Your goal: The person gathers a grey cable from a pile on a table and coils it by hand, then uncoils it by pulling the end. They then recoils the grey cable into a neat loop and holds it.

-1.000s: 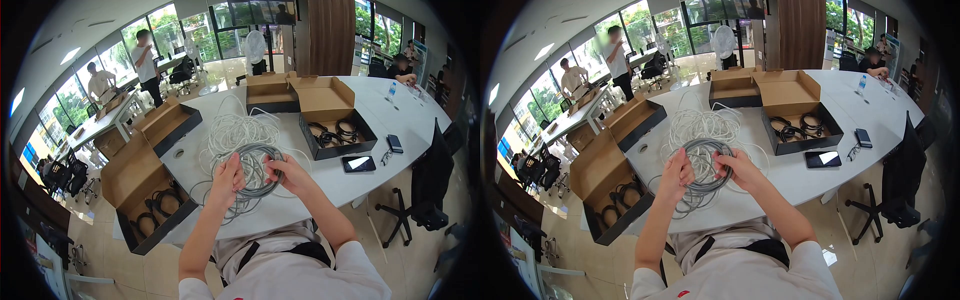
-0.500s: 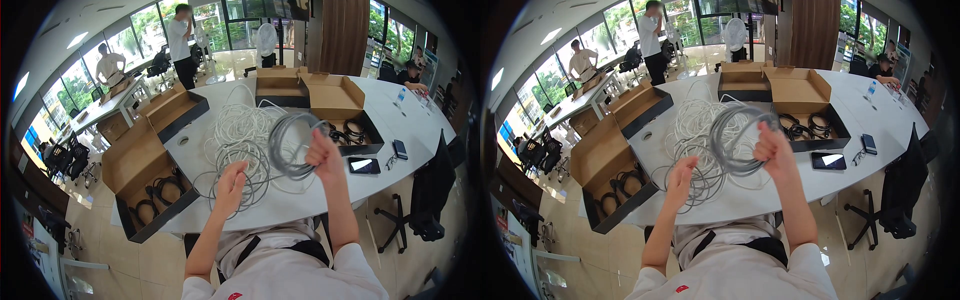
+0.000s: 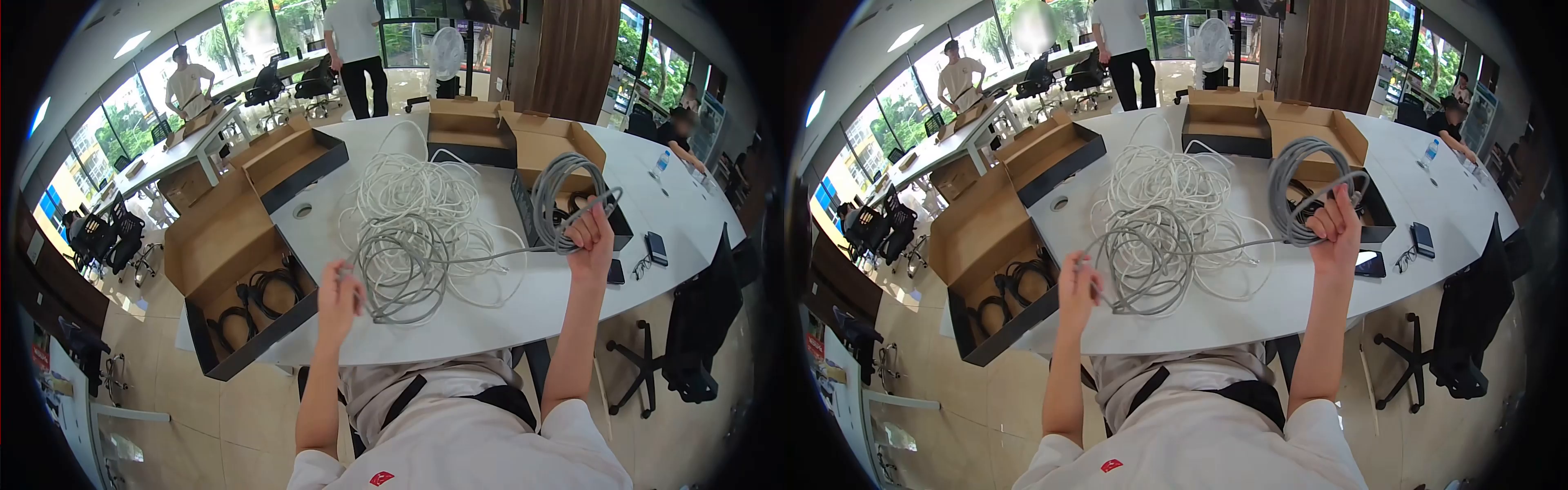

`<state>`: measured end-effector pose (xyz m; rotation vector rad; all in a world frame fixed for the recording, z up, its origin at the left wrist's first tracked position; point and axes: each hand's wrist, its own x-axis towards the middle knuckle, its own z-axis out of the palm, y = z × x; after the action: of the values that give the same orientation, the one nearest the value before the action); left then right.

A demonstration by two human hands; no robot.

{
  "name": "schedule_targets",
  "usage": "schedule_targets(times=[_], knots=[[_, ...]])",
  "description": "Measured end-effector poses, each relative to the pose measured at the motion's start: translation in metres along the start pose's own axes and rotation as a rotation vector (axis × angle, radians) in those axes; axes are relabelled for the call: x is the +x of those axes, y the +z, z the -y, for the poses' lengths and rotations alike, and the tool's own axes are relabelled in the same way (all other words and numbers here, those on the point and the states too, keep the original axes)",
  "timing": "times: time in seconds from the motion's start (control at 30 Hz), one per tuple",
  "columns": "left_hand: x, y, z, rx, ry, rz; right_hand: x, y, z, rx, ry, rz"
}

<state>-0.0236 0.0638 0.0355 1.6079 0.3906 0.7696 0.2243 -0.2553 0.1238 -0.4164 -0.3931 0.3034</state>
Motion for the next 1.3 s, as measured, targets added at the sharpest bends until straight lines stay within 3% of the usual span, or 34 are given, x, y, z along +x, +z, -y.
schedule_targets(times=[0.07, 0.27, 0.4, 0.5, 0.67, 0.77, 0.9, 0.93, 1.03, 1.07, 1.17, 1.23, 1.3], knots=[[0.004, -0.012, -0.005, -0.220, -0.022, -0.118, -0.003, -0.004, 0.004, -0.034, -0.059, -0.112], [0.011, -0.053, -0.021, -0.724, 0.013, -0.243, -0.004, -0.042, 0.017, -0.037, -0.132, -0.100], [0.019, -0.088, -0.004, -1.272, 0.017, -0.061, -0.006, -0.059, 0.023, 0.014, -0.113, -0.074], [0.024, -0.097, 0.004, -1.542, 0.009, 0.223, -0.008, -0.059, 0.026, -0.010, -0.159, -0.121], [0.018, -0.114, 0.001, -1.274, -0.111, 0.219, -0.008, -0.068, 0.041, -0.025, -0.201, -0.153], [0.012, -0.094, -0.023, -0.601, -0.296, 0.031, -0.011, -0.064, 0.036, -0.066, -0.184, -0.150], [0.017, -0.066, -0.030, 0.087, -0.183, 0.281, -0.017, -0.035, 0.006, -0.133, -0.138, -0.224], [0.015, -0.057, -0.035, 0.162, -0.200, 0.207, -0.016, -0.032, -0.001, -0.125, -0.118, -0.220], [-0.002, -0.044, -0.055, 1.306, 0.567, -0.164, -0.022, -0.010, -0.017, -0.166, -0.097, -0.227], [-0.008, -0.034, -0.070, 1.311, 0.578, -0.283, -0.023, -0.002, -0.021, -0.187, -0.090, -0.228], [-0.041, 0.006, -0.123, 0.383, 0.169, 0.034, -0.023, 0.010, -0.030, -0.147, -0.036, -0.130], [-0.058, 0.034, -0.119, 0.161, 0.474, 0.339, -0.025, 0.019, -0.036, -0.103, 0.018, -0.100], [-0.051, 0.053, -0.114, 0.431, 0.625, 0.040, -0.026, 0.026, -0.039, -0.060, 0.071, -0.054]])
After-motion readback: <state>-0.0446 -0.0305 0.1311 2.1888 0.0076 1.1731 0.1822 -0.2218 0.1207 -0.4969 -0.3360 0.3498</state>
